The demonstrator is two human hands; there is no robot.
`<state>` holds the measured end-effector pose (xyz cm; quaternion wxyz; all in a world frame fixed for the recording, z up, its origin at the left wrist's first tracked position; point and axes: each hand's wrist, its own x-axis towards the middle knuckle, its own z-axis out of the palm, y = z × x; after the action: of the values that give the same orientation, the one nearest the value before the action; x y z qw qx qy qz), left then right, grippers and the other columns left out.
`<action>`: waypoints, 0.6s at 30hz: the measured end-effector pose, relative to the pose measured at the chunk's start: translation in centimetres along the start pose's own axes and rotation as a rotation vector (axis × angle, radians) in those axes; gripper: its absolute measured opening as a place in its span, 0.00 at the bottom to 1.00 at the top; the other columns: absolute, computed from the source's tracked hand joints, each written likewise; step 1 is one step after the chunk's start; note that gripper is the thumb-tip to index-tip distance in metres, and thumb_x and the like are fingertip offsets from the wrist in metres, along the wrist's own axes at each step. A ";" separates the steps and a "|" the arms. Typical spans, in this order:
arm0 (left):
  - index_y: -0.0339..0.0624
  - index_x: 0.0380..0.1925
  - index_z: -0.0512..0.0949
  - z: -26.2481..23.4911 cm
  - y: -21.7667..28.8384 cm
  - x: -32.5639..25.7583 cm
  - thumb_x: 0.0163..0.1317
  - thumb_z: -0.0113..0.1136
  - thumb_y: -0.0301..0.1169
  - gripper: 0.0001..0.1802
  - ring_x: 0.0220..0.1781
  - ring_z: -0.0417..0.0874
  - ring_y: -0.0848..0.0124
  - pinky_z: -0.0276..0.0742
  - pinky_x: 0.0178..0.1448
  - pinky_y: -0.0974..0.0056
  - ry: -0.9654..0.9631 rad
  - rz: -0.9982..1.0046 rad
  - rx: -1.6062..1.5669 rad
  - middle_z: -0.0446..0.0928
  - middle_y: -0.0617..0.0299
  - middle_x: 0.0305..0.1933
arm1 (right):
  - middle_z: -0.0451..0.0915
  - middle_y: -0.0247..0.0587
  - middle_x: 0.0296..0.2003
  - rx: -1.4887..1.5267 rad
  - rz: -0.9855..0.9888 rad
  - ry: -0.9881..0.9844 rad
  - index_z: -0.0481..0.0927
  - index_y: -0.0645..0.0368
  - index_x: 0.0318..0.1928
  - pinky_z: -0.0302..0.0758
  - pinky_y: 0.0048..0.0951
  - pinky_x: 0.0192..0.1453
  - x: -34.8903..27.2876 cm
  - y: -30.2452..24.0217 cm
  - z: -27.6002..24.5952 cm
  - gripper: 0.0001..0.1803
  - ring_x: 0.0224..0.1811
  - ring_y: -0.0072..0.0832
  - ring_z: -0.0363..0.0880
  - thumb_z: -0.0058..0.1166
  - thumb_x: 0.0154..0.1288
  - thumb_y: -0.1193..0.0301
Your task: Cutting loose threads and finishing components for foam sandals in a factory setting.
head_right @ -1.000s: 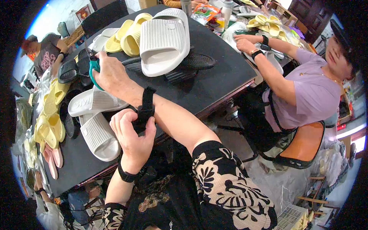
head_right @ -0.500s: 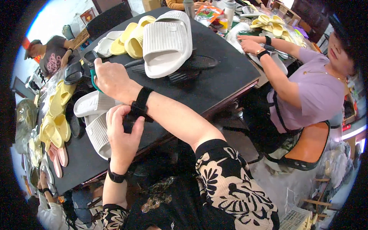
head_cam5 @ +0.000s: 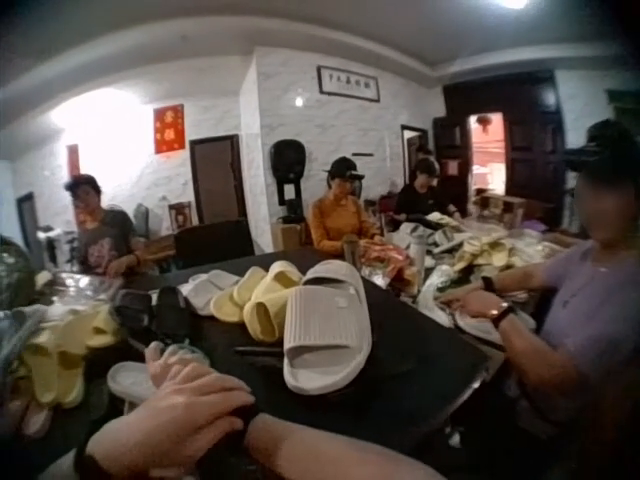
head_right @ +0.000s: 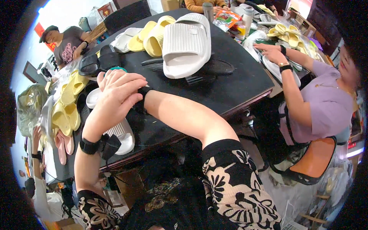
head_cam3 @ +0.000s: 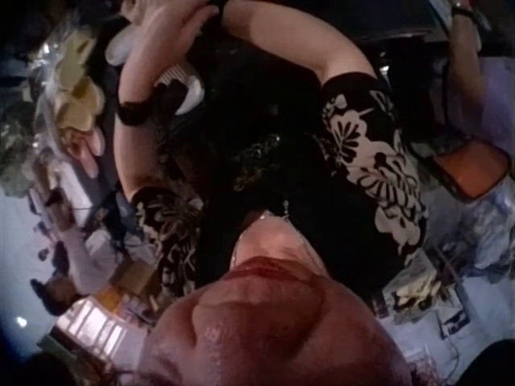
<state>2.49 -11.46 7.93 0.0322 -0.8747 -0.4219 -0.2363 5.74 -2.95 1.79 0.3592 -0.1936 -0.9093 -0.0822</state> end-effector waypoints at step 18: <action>0.44 0.30 0.83 1.2 -2.7 1.3 0.53 0.59 0.31 0.06 0.38 0.81 0.61 0.72 0.46 0.60 -0.082 -0.313 -0.156 0.80 0.58 0.30 | 0.79 0.41 0.37 0.181 0.106 0.159 0.73 0.61 0.48 0.74 0.36 0.49 0.5 -1.0 4.5 0.19 0.47 0.32 0.78 0.51 0.58 0.65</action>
<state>1.59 -8.49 7.05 -0.0902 -0.8070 -0.5343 -0.2347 2.18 -2.44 -1.19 0.4501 -0.2012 -0.8700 0.0041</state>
